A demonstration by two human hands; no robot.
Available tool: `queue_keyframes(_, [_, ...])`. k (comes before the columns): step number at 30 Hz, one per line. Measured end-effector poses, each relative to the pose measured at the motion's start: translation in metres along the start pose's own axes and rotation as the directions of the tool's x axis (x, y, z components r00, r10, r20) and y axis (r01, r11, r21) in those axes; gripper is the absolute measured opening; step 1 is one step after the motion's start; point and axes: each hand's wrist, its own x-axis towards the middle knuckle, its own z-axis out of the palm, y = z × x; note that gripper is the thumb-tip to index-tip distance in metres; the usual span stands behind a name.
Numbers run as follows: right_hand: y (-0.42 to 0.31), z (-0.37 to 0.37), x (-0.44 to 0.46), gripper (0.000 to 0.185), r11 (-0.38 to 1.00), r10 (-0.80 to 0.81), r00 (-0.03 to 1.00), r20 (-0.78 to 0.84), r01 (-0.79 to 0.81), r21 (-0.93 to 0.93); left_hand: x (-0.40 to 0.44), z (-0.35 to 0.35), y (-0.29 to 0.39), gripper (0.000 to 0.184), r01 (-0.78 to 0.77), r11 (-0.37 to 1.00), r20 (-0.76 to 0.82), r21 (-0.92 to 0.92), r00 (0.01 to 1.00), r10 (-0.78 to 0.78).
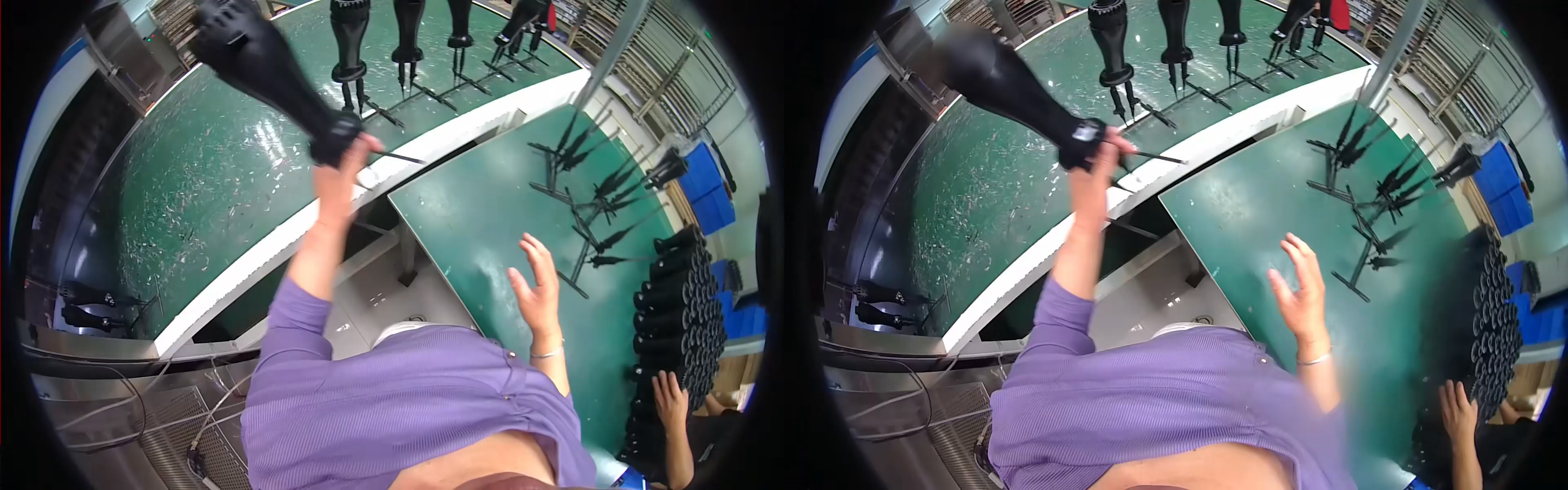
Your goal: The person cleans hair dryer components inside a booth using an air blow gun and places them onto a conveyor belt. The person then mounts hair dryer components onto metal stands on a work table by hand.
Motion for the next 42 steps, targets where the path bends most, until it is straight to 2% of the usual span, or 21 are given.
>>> queue_keyframes(2, [0.026,0.002,0.005,0.039,0.997,0.017,0.999,-0.035,-0.019,-0.078,0.043,-0.075,-0.025,0.029,0.042,0.997,-0.037,0.066,0.998,-0.040])
queue_keyframes(4, [0.042,0.002,0.007,0.036,0.992,0.071,0.997,-0.043,-0.075,-0.106,0.070,-0.126,-0.056,0.023,0.139,0.986,-0.099,0.089,0.987,-0.130])
queue_keyframes(5, [0.049,0.000,0.007,0.035,0.987,0.099,0.994,-0.054,-0.105,-0.121,0.078,-0.151,-0.080,0.024,0.117,0.946,-0.090,0.303,0.992,-0.094])
queue_keyframes(6, [0.055,-0.003,0.007,0.034,0.980,0.128,0.988,-0.086,-0.140,-0.144,0.085,-0.170,-0.108,0.025,0.257,0.911,-0.160,0.322,0.963,-0.215])
queue_keyframes(7, [0.061,-0.008,0.007,0.033,0.973,0.138,0.986,-0.096,-0.153,-0.175,0.091,-0.180,-0.139,0.021,0.245,0.967,-0.156,0.067,0.960,-0.232])
queue_keyframes(8, [0.066,-0.013,0.005,0.032,0.963,0.151,0.982,-0.109,-0.171,-0.206,0.093,-0.172,-0.140,0.019,0.180,0.983,-0.094,-0.041,0.978,-0.183])
queue_keyframes(10, [0.076,-0.021,0.001,0.027,0.949,0.128,0.976,-0.174,-0.172,-0.266,0.098,-0.156,-0.152,0.018,0.144,0.985,-0.112,-0.098,0.982,-0.154])
queue_keyframes(12, [0.102,-0.032,-0.014,0.022,0.907,0.275,0.929,-0.247,-0.336,-0.253,0.108,-0.158,-0.165,0.017,0.116,0.985,-0.073,-0.127,0.989,-0.126])
queue_keyframes(13, [0.111,-0.037,-0.024,0.020,0.880,0.347,0.899,-0.267,-0.411,-0.238,0.109,-0.158,-0.168,0.017,0.120,0.979,-0.060,-0.167,0.989,-0.132])
queue_keyframes(14, [0.118,-0.039,-0.031,0.012,0.855,0.312,0.858,-0.409,-0.440,-0.273,0.115,-0.156,-0.172,0.017,0.121,0.971,-0.053,-0.205,0.990,-0.134])
queue_keyframes(17, [0.169,-0.051,-0.065,0.025,0.795,0.419,0.603,-0.679,-0.605,-0.047,0.128,-0.115,-0.178,0.015,0.080,0.971,-0.043,-0.226,0.995,-0.092])
queue_keyframes(20, [0.182,-0.056,-0.060,0.054,0.842,0.395,0.467,-0.791,-0.528,0.109,0.152,-0.089,-0.202,0.015,0.102,0.971,-0.024,-0.218,0.994,-0.110])
queue_keyframes(21, [0.181,-0.065,-0.054,0.080,0.841,0.465,0.543,-0.699,-0.517,0.157,0.158,-0.081,-0.203,0.015,0.100,0.968,-0.040,-0.231,0.993,-0.112])
queue_keyframes(23, [0.200,-0.068,-0.034,0.085,0.865,0.469,0.575,-0.671,-0.451,0.218,0.176,-0.071,-0.224,0.021,0.066,0.959,-0.057,-0.275,0.995,-0.084])
queue_keyframes(25, [0.209,-0.069,-0.005,0.075,0.901,0.434,0.628,-0.647,-0.294,0.319,0.183,-0.055,-0.217,0.020,0.122,0.958,-0.125,-0.260,0.979,-0.158])
queue_keyframes(28, [0.206,-0.068,0.025,0.050,0.833,0.500,0.716,-0.487,-0.243,0.497,0.194,-0.044,-0.226,0.015,0.070,0.965,-0.098,-0.252,0.990,-0.098])
queue_keyframes(29, [0.212,-0.062,0.026,0.049,0.868,0.477,0.715,-0.512,-0.290,0.404,0.200,-0.038,-0.226,0.014,0.097,0.970,-0.092,-0.223,0.988,-0.120])
queue_keyframes(31, [0.203,-0.048,0.028,0.047,0.889,0.457,0.732,-0.506,-0.359,0.284,0.210,-0.030,-0.237,0.014,0.089,0.968,-0.115,-0.233,0.986,-0.118])
queue_keyframes(37, [0.190,-0.039,-0.014,0.047,0.893,0.446,0.730,-0.518,-0.325,0.312,0.197,-0.038,-0.223,0.018,0.111,0.977,-0.101,-0.184,0.986,-0.131])
queue_keyframes(38, [0.188,-0.042,-0.029,0.048,0.892,0.446,0.719,-0.532,-0.311,0.328,0.187,-0.057,-0.215,0.017,0.123,0.992,-0.084,-0.030,0.989,-0.126])
queue_keyframes(42, [0.154,-0.056,-0.082,0.057,0.874,0.476,0.732,-0.487,-0.333,0.354,0.153,-0.091,-0.184,0.020,0.158,0.979,-0.049,-0.130,0.985,-0.165])
